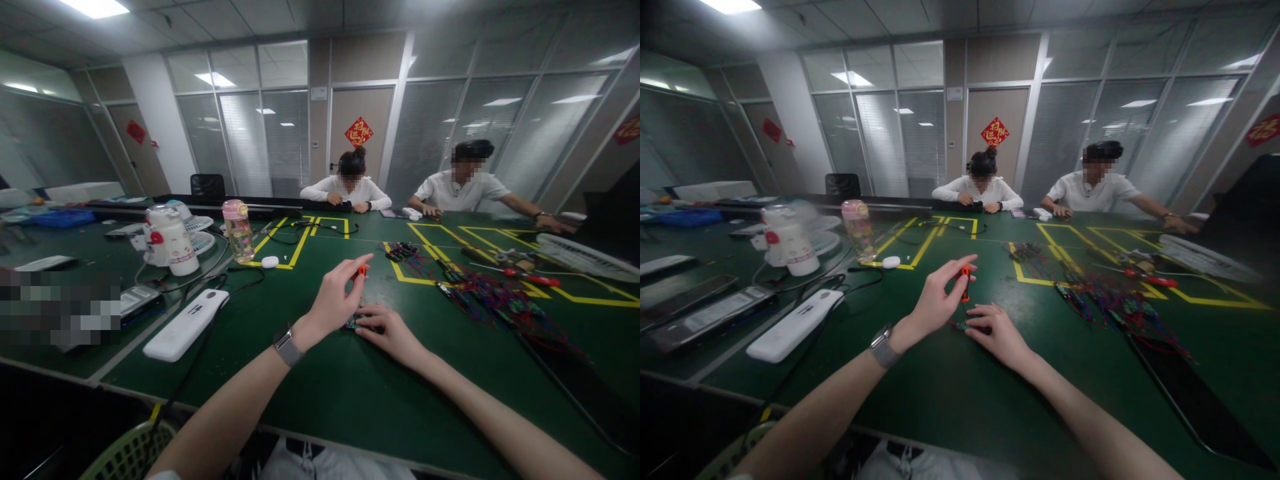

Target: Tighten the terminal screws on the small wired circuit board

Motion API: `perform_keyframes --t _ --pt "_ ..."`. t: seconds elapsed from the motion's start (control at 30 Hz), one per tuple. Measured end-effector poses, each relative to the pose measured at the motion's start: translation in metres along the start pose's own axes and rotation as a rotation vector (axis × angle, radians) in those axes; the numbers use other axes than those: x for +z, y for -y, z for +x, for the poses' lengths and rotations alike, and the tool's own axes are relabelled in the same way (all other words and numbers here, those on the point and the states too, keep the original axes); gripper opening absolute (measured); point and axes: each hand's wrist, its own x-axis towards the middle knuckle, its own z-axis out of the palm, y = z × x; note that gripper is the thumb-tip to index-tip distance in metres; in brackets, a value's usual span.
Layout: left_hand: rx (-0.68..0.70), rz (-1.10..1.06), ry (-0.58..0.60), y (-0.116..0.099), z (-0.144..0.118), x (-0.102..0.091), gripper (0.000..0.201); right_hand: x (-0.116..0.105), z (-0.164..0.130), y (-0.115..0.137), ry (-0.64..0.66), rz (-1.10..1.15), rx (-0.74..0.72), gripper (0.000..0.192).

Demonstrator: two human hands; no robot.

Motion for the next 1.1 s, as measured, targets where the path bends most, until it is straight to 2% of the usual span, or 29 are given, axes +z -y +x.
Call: perform_keyframes --t 0.17,0.33,0.5,0.7,0.9,1.1 --pt "0.02 0.186 -0.125 0.0 -0.002 0.001 0.022 -0.001 0.0 0.001 0.008 -0.006 0.002 0.02" --pt "0.091 0.061 -0.063 -0.006 -0.003 0.001 0.034 -0.001 0.001 0.002 0.001 -0.005 -0.02 0.017" --pt "0.04 0.102 -0.154 -0.005 -0.001 0.002 0.021 -0.001 0.001 0.003 0.003 -0.021 -0.012 0.016" --pt "-0.021 -0.043 -0.043 0.003 0.0 0.001 0.039 0.0 0.0 0.001 -0.006 -0.018 -0.009 0.017" --pt "-0.072 0.031 -0.155 0.004 0.001 0.002 0.023 0.0 0.0 0.001 -0.003 -0.021 -0.009 0.018" --pt "-0.108 -0.212 -0.04 0.002 0.002 0.002 0.03 0.002 0.0 -0.001 -0.018 -0.022 -0.02 0.017"
